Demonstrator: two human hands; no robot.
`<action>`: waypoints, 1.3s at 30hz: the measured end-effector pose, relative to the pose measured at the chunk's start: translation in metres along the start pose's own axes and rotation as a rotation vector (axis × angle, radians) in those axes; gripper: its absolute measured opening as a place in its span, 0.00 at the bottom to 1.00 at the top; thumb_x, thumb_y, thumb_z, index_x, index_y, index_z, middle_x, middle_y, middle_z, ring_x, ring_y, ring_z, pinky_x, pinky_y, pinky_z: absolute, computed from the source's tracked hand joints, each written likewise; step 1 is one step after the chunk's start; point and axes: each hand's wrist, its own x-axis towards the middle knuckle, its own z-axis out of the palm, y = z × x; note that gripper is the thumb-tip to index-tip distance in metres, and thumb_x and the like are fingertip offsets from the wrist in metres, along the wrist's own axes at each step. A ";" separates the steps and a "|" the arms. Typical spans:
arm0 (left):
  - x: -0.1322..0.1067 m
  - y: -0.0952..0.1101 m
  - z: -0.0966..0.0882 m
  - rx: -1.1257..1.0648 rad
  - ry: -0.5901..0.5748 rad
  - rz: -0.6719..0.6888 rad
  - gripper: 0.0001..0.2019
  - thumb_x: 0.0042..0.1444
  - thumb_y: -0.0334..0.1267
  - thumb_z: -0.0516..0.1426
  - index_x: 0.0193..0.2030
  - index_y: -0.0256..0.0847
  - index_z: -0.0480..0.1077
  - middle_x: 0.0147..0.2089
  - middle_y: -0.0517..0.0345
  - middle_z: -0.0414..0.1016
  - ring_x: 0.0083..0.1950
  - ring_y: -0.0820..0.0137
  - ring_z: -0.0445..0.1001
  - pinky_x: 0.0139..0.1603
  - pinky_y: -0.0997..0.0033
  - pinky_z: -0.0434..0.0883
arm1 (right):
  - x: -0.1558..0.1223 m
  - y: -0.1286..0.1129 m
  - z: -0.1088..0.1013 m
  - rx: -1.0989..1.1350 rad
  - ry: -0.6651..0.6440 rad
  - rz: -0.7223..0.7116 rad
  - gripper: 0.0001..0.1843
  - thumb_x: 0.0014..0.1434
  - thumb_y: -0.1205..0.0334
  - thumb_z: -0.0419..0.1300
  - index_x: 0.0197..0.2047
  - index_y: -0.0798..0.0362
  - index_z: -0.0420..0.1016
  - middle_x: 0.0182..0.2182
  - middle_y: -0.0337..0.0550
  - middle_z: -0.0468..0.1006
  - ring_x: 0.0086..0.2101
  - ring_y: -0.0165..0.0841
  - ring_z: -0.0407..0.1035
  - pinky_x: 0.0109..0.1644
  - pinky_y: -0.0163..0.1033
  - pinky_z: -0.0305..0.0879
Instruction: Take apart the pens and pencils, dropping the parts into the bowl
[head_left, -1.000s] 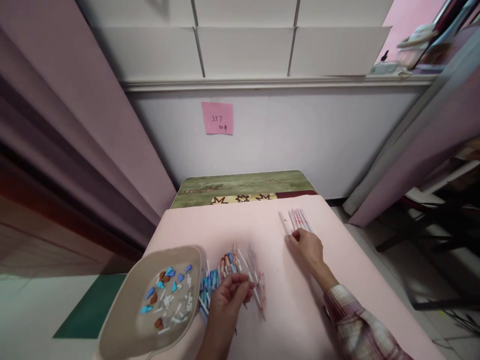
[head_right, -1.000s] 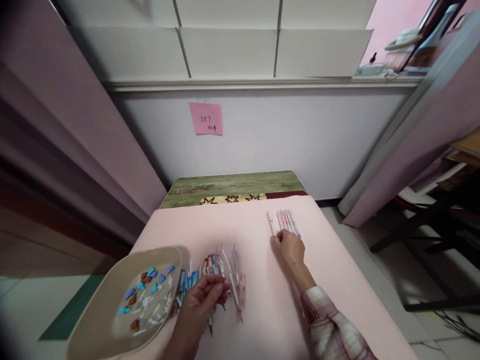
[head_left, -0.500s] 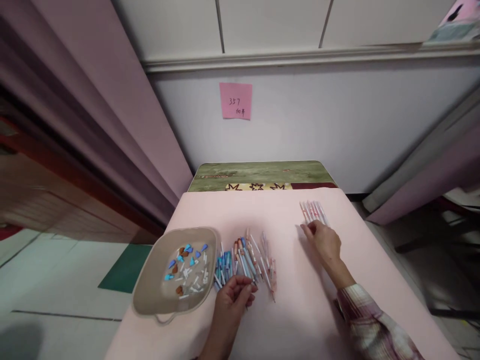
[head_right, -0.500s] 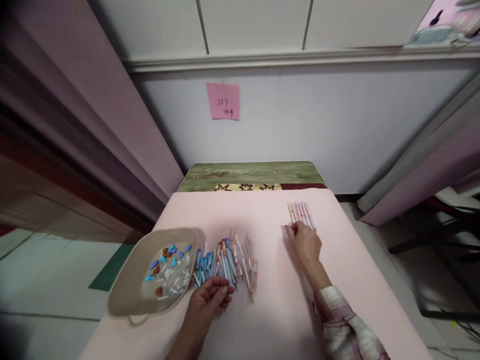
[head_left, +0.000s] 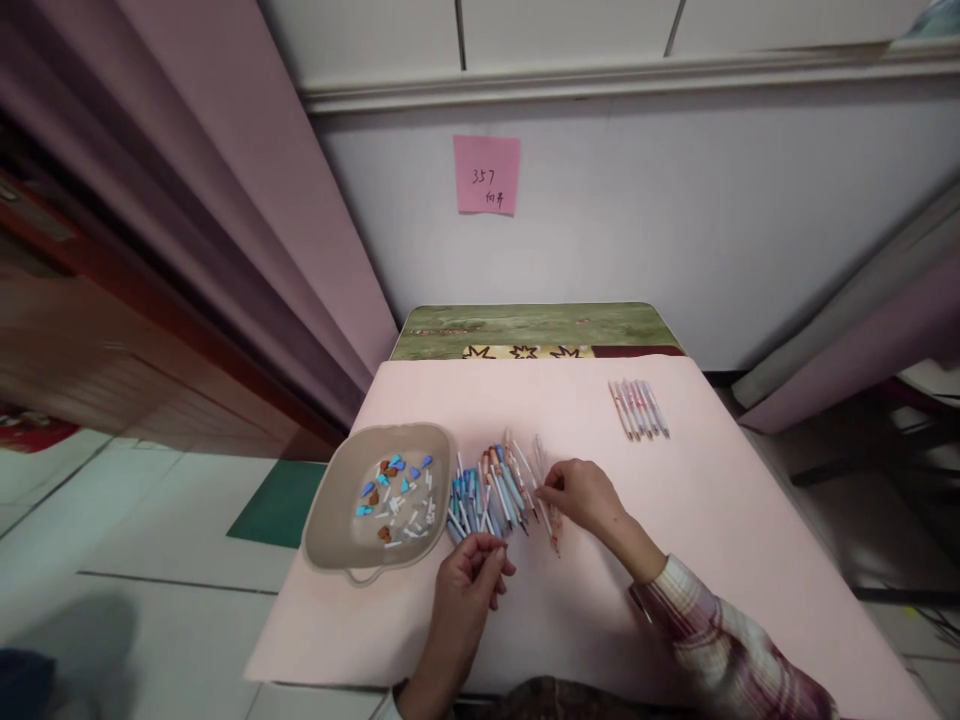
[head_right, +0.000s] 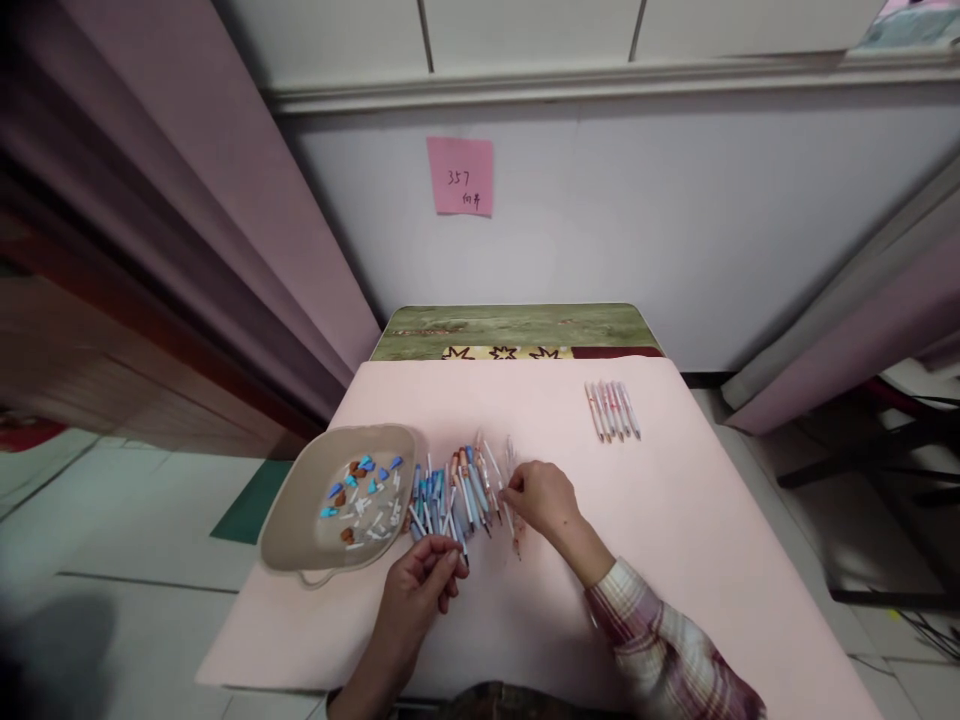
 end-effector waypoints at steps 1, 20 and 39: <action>0.000 0.001 -0.001 0.003 -0.005 0.006 0.14 0.48 0.47 0.63 0.32 0.37 0.71 0.24 0.56 0.74 0.21 0.77 0.65 0.18 0.80 0.59 | -0.004 -0.001 0.003 -0.032 0.004 0.018 0.07 0.50 0.56 0.64 0.25 0.49 0.79 0.22 0.39 0.79 0.26 0.32 0.72 0.28 0.34 0.55; 0.004 -0.012 0.003 0.038 -0.093 -0.003 0.15 0.49 0.47 0.61 0.34 0.37 0.69 0.26 0.57 0.74 0.21 0.77 0.66 0.17 0.80 0.59 | -0.014 0.053 -0.005 0.865 0.258 0.190 0.14 0.56 0.50 0.54 0.30 0.53 0.67 0.26 0.41 0.78 0.16 0.25 0.63 0.20 0.31 0.54; -0.004 -0.006 0.019 0.082 -0.163 -0.039 0.14 0.50 0.47 0.60 0.34 0.37 0.68 0.27 0.57 0.73 0.21 0.76 0.67 0.17 0.80 0.60 | -0.069 -0.001 0.028 -0.209 -0.012 0.099 0.14 0.56 0.49 0.59 0.31 0.51 0.78 0.28 0.47 0.81 0.30 0.38 0.75 0.31 0.36 0.57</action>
